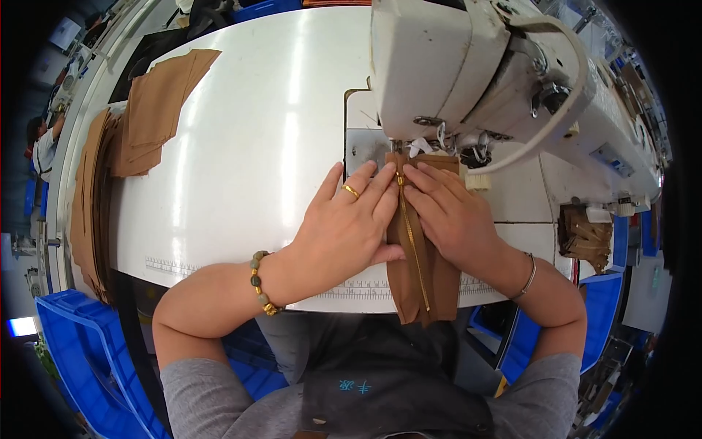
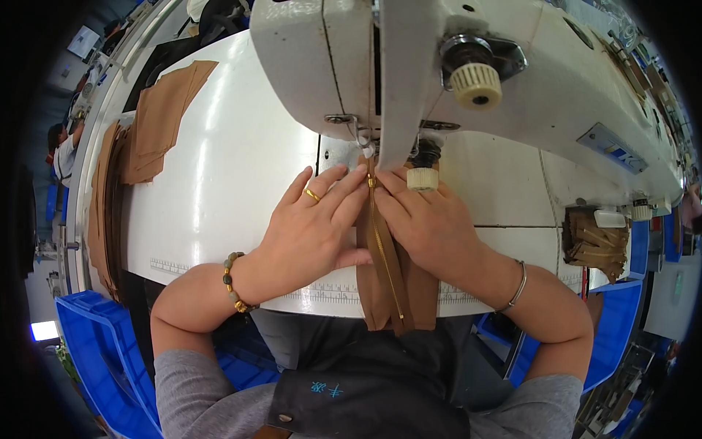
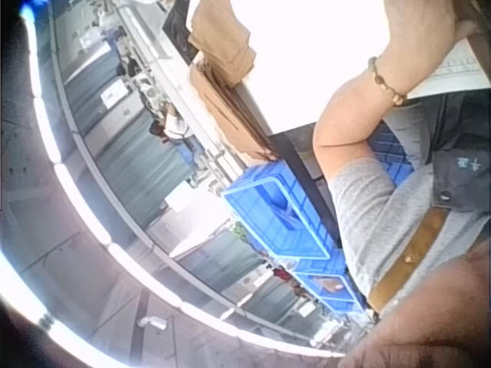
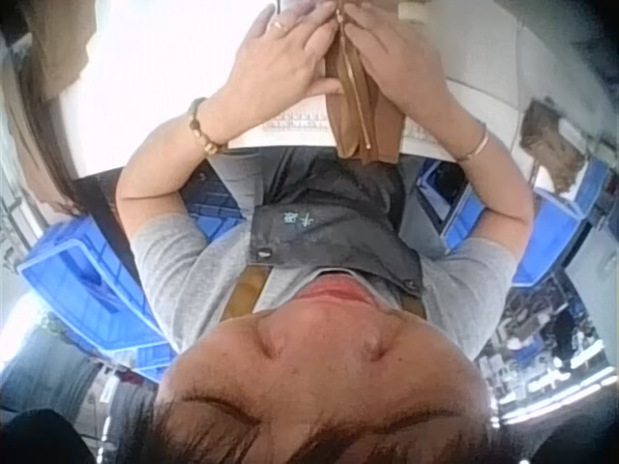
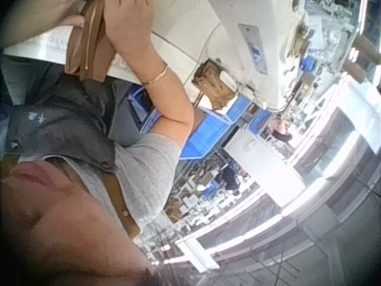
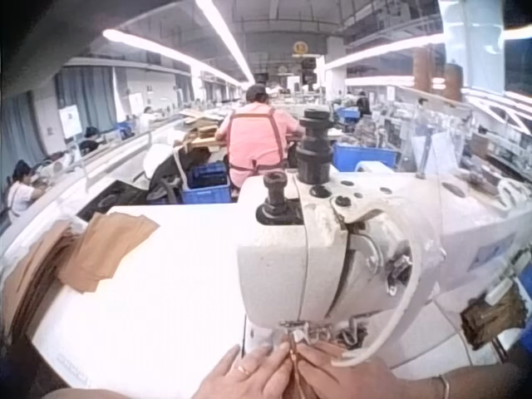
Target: Use an industrial sewing machine to sew a zipper onto leather panels for a bag.
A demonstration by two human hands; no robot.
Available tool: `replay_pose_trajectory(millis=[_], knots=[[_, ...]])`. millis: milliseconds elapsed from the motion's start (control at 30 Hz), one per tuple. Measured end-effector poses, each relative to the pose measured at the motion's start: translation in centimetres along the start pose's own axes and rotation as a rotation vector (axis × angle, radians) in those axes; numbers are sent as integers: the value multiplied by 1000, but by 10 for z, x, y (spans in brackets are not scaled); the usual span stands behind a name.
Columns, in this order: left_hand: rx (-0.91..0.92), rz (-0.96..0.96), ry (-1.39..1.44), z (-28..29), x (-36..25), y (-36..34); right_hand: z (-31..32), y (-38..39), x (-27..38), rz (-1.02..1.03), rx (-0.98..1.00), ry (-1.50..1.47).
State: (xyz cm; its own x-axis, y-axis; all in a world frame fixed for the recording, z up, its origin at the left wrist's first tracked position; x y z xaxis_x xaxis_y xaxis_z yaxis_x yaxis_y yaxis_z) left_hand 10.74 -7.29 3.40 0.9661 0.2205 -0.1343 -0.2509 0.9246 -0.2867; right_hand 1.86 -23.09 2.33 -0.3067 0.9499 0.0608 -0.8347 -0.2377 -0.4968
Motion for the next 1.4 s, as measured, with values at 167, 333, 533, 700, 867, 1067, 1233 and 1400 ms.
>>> replay_pose_trajectory(millis=[167, 333, 533, 700, 867, 1067, 1233, 1400], knots=[[-6, 6, -15, -1, 4, -3, -2, 0, 0, -50, 109, 18], [-10, 15, -25, -2, 5, -4, -2, -1, 0, -63, 107, 49], [-16, 0, -8, -3, 5, -7, 0, -2, 2, -69, 135, 67], [-23, -21, 21, -5, 6, -9, 5, -1, 5, -53, 145, 138], [-25, -34, -15, -5, 7, -11, 2, 0, 3, -66, 63, 68], [-65, -28, -33, -4, 9, -14, -4, 2, -4, -105, 120, 76], [-99, -43, 0, -1, 12, -17, -1, -2, -4, -70, 31, 64], [-73, -27, 4, 4, 0, -12, 6, 1, 1, -13, 59, 108]])
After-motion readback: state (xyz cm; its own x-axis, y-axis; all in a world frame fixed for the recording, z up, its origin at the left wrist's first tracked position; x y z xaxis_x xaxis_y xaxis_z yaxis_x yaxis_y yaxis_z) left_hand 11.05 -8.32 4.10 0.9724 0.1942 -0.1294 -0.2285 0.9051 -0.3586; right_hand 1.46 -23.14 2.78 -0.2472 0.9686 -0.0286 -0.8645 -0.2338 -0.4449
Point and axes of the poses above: each hand's wrist, its own y-axis away from the middle knuckle, its own z-axis out of the back of the hand, x = y × z, the point moved 4 cm from there along -y, towards the middle knuckle, and after that the axes turned 4 degrees about -x, right-handed, at the moved point
